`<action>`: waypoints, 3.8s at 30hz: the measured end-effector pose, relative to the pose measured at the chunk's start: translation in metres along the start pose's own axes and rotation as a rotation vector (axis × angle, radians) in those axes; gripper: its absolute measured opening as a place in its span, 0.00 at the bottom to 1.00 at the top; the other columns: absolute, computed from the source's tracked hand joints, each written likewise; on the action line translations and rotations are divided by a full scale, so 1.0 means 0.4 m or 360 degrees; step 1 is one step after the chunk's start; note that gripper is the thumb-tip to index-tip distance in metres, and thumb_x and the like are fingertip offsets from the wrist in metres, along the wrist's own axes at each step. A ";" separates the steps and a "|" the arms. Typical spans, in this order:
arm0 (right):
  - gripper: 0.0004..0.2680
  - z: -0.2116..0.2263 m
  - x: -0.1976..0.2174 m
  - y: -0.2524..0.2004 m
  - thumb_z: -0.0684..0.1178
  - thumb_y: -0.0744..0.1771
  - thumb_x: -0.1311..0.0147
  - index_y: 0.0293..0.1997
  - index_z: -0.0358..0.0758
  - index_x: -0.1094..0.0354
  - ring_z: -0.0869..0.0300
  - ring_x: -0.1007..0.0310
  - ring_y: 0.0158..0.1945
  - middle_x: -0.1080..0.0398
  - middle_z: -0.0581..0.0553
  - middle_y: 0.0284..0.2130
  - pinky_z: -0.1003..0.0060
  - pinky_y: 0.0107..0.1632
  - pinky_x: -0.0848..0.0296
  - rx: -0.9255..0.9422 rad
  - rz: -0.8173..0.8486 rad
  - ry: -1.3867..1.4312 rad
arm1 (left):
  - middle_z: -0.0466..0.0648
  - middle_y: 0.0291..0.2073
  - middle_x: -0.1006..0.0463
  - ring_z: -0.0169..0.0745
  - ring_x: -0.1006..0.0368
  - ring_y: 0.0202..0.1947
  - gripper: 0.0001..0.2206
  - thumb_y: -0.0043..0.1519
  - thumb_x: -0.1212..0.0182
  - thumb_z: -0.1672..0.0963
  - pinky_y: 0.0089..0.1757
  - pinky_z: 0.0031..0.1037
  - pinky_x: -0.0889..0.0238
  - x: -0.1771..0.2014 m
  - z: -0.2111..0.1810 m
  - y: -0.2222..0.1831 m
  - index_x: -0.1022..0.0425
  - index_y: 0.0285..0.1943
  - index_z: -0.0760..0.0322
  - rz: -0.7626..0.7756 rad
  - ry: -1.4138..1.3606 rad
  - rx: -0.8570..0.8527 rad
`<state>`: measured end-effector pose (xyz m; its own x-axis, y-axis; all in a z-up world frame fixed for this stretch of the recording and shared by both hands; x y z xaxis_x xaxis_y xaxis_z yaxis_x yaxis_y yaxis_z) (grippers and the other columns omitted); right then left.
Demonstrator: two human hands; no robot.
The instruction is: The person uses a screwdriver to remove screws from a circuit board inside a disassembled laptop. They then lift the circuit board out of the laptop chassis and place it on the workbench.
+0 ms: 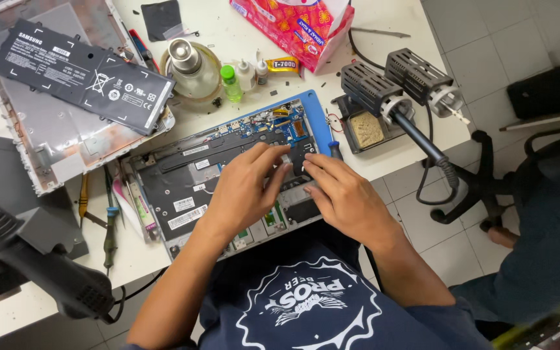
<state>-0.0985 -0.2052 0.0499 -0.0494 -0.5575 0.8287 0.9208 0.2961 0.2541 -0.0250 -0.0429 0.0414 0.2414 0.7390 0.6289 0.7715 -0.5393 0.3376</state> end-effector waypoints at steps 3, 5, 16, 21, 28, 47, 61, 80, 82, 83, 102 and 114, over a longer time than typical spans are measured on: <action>0.12 -0.022 0.016 -0.021 0.41 0.73 0.42 0.65 0.32 0.22 0.44 0.19 0.63 0.23 0.38 0.57 0.53 0.63 0.19 -0.0055 -0.0129 -0.0004 | 0.47 0.37 0.19 0.52 0.18 0.33 0.11 0.73 0.36 0.56 0.38 0.41 0.25 -0.040 -0.012 0.010 0.17 0.62 0.61 0.0096 0.0052 -0.0018; 0.11 -0.061 0.019 -0.031 0.41 0.73 0.41 0.64 0.33 0.22 0.46 0.18 0.62 0.22 0.39 0.55 0.54 0.62 0.19 -0.0111 -0.0205 -0.0007 | 0.48 0.37 0.20 0.54 0.19 0.33 0.11 0.73 0.36 0.57 0.37 0.42 0.25 -0.053 -0.019 0.021 0.18 0.62 0.61 0.0135 0.0092 -0.0016; 0.18 -0.207 -0.015 -0.042 0.55 0.70 0.33 0.69 0.45 0.27 0.47 0.14 0.46 0.21 0.44 0.43 0.46 0.47 0.16 -0.0655 -0.0061 -0.0370 | 0.46 0.37 0.21 0.47 0.20 0.32 0.10 0.73 0.33 0.55 0.36 0.34 0.28 -0.004 -0.018 0.003 0.17 0.60 0.62 -0.0057 0.0572 -0.0109; 0.15 -0.143 0.030 -0.029 0.43 0.68 0.31 0.63 0.33 0.23 0.43 0.16 0.42 0.22 0.37 0.40 0.50 0.44 0.17 -0.0377 -0.0474 -0.0174 | 0.46 0.36 0.22 0.49 0.21 0.33 0.11 0.73 0.32 0.55 0.38 0.36 0.28 0.080 0.019 -0.056 0.16 0.61 0.62 -0.0249 0.0672 0.0019; 0.13 -0.092 0.172 0.007 0.32 0.71 0.37 0.60 0.13 0.34 0.45 0.18 0.32 0.23 0.26 0.38 0.54 0.39 0.14 0.0012 -0.0890 0.0771 | 0.45 0.39 0.22 0.48 0.21 0.36 0.11 0.74 0.32 0.54 0.40 0.36 0.29 0.082 0.043 -0.081 0.16 0.61 0.61 -0.0282 0.0744 0.0040; 0.12 -0.111 0.142 -0.011 0.33 0.71 0.33 0.55 0.17 0.36 0.50 0.19 0.35 0.25 0.20 0.44 0.60 0.37 0.16 -0.0026 -0.1018 0.0800 | 0.46 0.40 0.22 0.44 0.22 0.36 0.11 0.73 0.33 0.54 0.40 0.34 0.30 0.031 0.055 -0.076 0.15 0.61 0.59 -0.0170 0.0710 0.0108; 0.14 -0.091 0.108 0.090 0.43 0.72 0.34 0.57 0.32 0.41 0.55 0.29 0.24 0.21 0.35 0.34 0.64 0.27 0.31 -0.0203 -0.0621 0.0344 | 0.46 0.41 0.23 0.47 0.24 0.36 0.11 0.74 0.34 0.53 0.41 0.37 0.31 0.034 0.078 -0.084 0.16 0.60 0.59 -0.0178 0.0743 0.0097; 0.13 -0.114 0.083 0.097 0.43 0.72 0.36 0.57 0.32 0.38 0.54 0.24 0.27 0.20 0.37 0.35 0.64 0.28 0.26 -0.0307 -0.0504 0.0296 | 0.45 0.38 0.23 0.42 0.29 0.36 0.04 0.68 0.29 0.57 0.40 0.34 0.37 -0.044 0.093 -0.055 0.12 0.49 0.56 -0.0101 0.0833 0.0023; 0.12 -0.110 0.085 0.103 0.43 0.72 0.35 0.57 0.34 0.39 0.55 0.24 0.27 0.20 0.38 0.35 0.65 0.28 0.26 -0.0300 -0.0505 0.0296 | 0.45 0.38 0.25 0.44 0.30 0.37 0.03 0.64 0.27 0.58 0.40 0.35 0.40 -0.072 0.096 -0.030 0.13 0.44 0.57 -0.0128 0.0890 -0.0138; 0.12 -0.105 0.090 0.110 0.43 0.72 0.35 0.57 0.34 0.39 0.55 0.24 0.27 0.20 0.38 0.35 0.65 0.28 0.26 -0.0293 -0.0512 0.0297 | 0.45 0.38 0.25 0.44 0.30 0.37 0.03 0.64 0.27 0.58 0.40 0.35 0.40 -0.074 0.100 -0.021 0.13 0.44 0.57 -0.0132 0.0897 -0.0143; 0.14 -0.049 0.109 0.128 0.42 0.70 0.34 0.59 0.33 0.35 0.49 0.22 0.28 0.20 0.40 0.35 0.57 0.30 0.23 -0.0091 -0.0415 0.0041 | 0.50 0.34 0.25 0.49 0.28 0.35 0.04 0.63 0.28 0.58 0.42 0.39 0.40 -0.107 0.039 0.019 0.15 0.37 0.63 0.0090 0.1174 -0.0518; 0.14 -0.083 0.099 0.125 0.42 0.71 0.34 0.59 0.34 0.36 0.51 0.21 0.30 0.20 0.40 0.35 0.59 0.31 0.22 -0.0169 -0.0404 0.0219 | 0.48 0.38 0.26 0.49 0.27 0.41 0.02 0.65 0.34 0.59 0.43 0.37 0.38 -0.098 0.090 -0.006 0.18 0.40 0.60 -0.0026 0.1045 -0.0402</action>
<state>-0.0418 -0.2381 0.0789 -0.2369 -0.7050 0.6684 0.9213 0.0553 0.3849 -0.0151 -0.0562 -0.0093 -0.2355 0.3942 0.8884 0.5924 -0.6664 0.4527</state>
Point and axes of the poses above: each hand's wrist, its own y-axis towards the middle knuckle, its own x-axis out of the back of the hand, z = x × y, the point moved 8 cm from there along y, towards the middle knuckle
